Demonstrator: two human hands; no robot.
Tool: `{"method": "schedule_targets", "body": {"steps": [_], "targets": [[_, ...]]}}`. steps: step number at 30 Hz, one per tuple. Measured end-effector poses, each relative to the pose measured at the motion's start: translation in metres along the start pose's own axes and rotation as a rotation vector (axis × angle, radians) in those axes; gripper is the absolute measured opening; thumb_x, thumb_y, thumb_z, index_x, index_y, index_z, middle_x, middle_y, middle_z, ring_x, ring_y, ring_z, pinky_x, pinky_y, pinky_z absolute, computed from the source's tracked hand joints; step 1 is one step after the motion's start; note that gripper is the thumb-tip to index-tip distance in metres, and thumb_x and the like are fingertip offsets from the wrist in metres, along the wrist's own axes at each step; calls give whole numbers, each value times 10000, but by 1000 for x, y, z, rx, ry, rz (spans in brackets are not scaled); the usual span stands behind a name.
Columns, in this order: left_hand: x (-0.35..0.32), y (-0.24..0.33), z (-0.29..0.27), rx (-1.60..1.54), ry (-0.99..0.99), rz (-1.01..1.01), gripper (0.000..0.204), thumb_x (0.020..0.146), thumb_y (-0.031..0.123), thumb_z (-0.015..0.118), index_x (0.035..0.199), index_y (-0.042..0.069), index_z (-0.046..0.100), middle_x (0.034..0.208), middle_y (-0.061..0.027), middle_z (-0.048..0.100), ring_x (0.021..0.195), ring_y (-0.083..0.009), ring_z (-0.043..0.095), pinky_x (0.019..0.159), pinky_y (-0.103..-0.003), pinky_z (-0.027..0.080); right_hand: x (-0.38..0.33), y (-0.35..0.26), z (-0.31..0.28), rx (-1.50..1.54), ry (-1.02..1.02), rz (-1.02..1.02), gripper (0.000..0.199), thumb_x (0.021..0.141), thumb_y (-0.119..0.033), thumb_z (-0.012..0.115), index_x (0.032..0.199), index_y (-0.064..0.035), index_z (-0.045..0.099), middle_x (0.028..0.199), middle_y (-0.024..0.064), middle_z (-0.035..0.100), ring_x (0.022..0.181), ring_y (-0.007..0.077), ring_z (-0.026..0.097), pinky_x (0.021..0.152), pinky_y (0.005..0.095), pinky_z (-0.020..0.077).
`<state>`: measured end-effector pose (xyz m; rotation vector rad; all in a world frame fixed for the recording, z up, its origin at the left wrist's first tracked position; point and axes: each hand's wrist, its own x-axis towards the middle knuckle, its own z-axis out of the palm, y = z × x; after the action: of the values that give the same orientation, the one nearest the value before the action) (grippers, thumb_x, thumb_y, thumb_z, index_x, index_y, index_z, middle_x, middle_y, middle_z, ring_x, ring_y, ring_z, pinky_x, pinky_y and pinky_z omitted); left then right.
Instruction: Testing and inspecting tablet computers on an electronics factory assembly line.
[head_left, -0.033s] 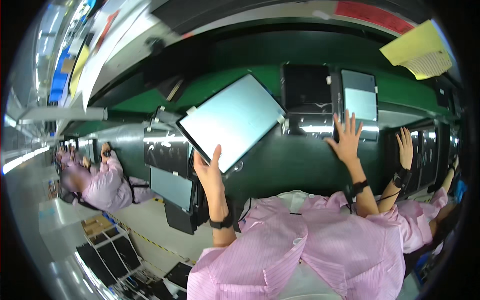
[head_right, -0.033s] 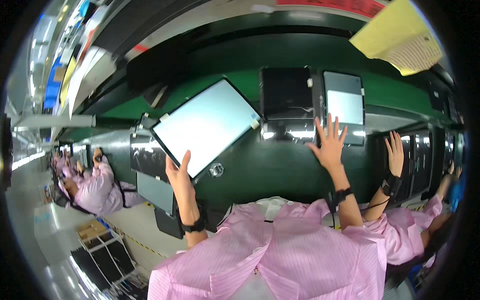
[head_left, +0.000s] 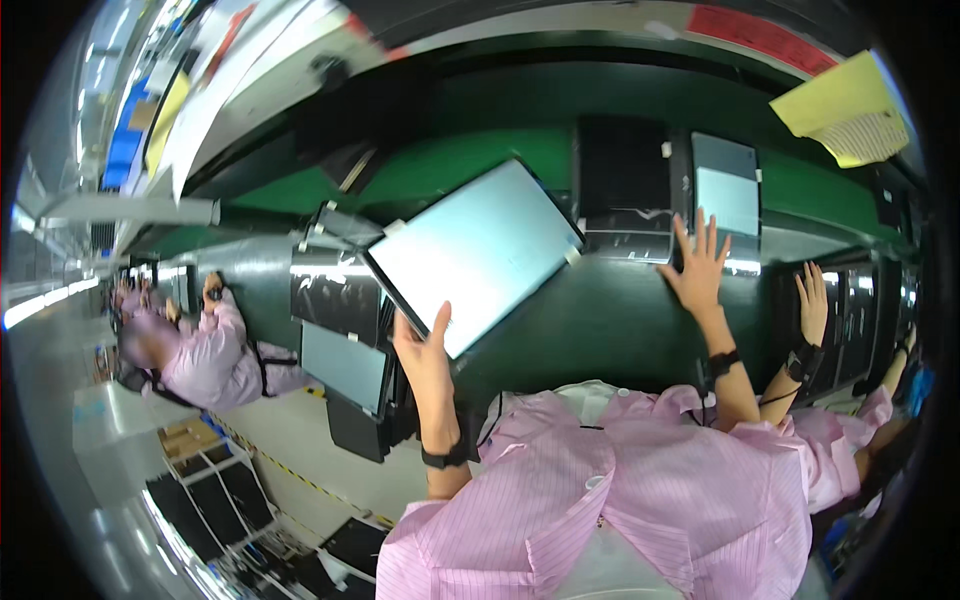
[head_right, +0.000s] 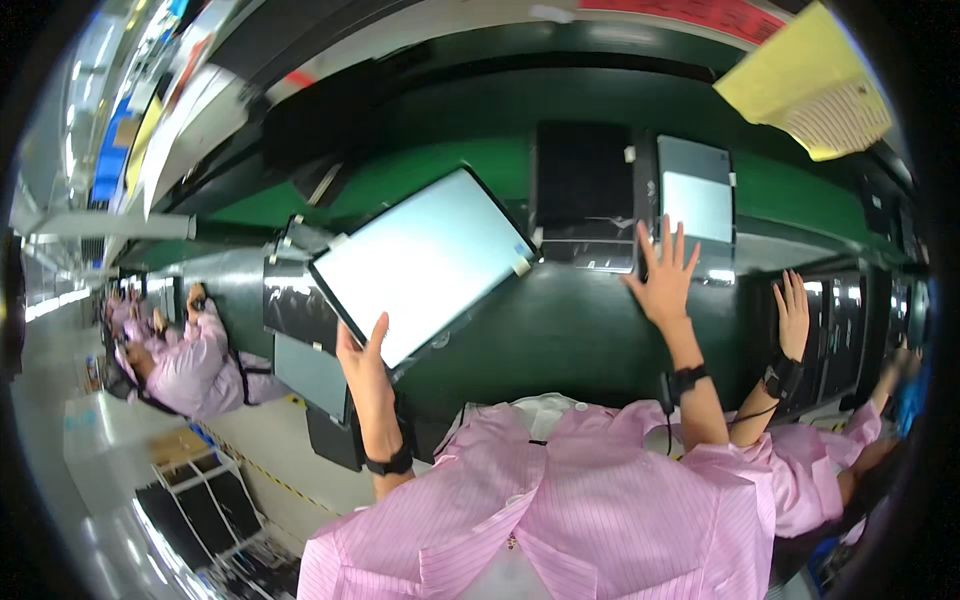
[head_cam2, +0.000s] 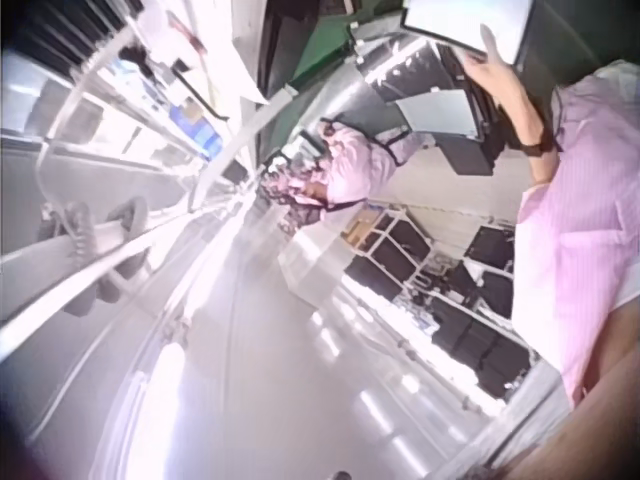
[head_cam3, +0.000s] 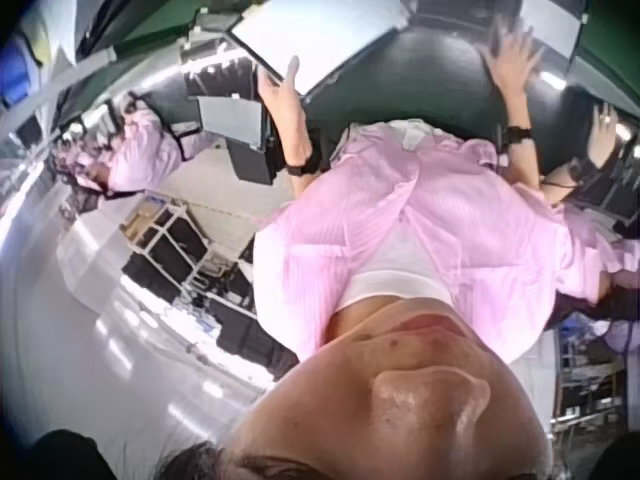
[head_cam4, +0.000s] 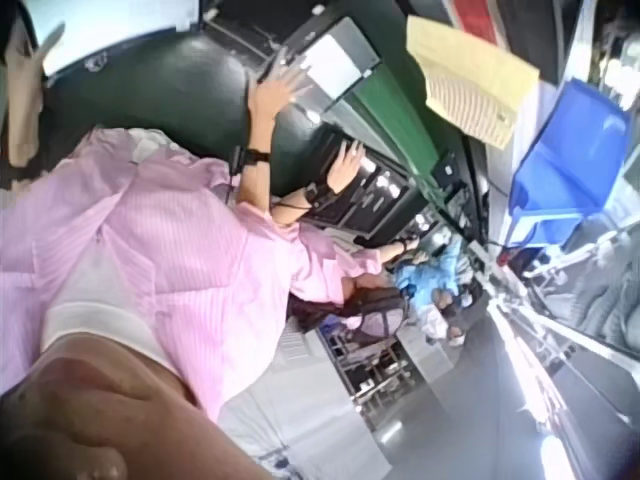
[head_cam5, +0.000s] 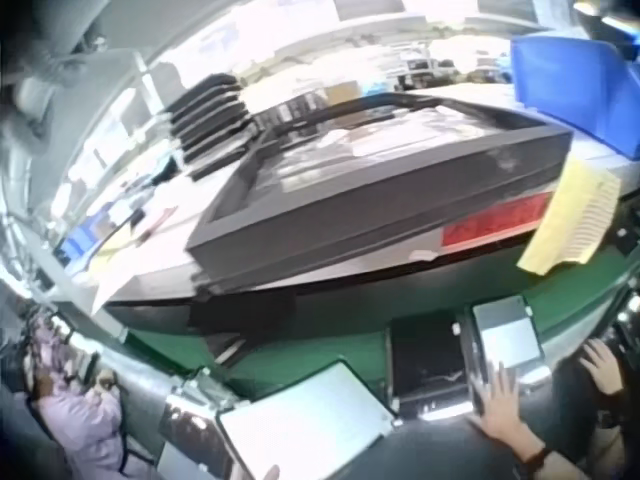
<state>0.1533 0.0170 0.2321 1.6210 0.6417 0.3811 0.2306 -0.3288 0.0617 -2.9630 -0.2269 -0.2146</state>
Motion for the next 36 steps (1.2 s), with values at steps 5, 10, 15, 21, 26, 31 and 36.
{"method": "schedule_targets", "body": {"steps": [5,10,15,21,26,31,36], "targets": [[-87,-6,-52,23,-97,-281,245,784,14,632,1010,-45,559,878,-43,606,777,-82,543,697,-220,432,104,29,52,-115,162,-34,782,743,-631,507,1390,-274,251,1447,159,167,1334,361,130,980,653,99],[-156,-14,-88,-46,-60,-420,286,783,34,637,1047,-45,562,873,-40,609,763,-71,534,675,-211,424,141,20,39,-282,-114,19,896,695,-679,529,1404,-248,192,1459,130,143,1324,395,121,966,672,94],[-200,-21,-115,-76,109,-486,300,784,60,646,1055,-39,563,874,-39,606,754,-77,528,674,-217,421,67,-137,23,683,-30,-493,409,822,-314,581,1157,-84,530,1206,140,502,1182,328,398,973,429,309],[-239,-29,-153,-108,351,-467,309,784,61,653,1059,-35,550,869,-41,606,748,-86,536,678,-228,434,-47,-301,84,1031,-498,-364,278,891,-279,483,1089,-120,598,1066,78,590,1000,259,439,926,332,312],[-267,-38,-191,-101,579,-477,297,771,68,676,1018,-35,547,849,-34,602,719,-75,525,654,-221,422,-46,-310,117,1253,-615,-176,220,875,-270,510,984,-164,669,922,20,632,962,198,398,916,310,267],[-291,-49,-221,-62,740,-395,208,771,75,677,912,-16,555,776,-9,578,685,-59,497,627,-212,396,-44,-311,121,1331,-653,-179,265,906,-204,484,1036,-19,622,881,6,618,840,71,522,791,213,389],[-324,-73,-255,-142,889,-434,253,774,67,657,989,-27,562,910,-51,598,818,-113,526,754,-250,404,-63,-335,62,1194,-370,-9,326,870,-224,539,1120,-15,553,1066,89,577,874,163,525,799,266,396]]}}
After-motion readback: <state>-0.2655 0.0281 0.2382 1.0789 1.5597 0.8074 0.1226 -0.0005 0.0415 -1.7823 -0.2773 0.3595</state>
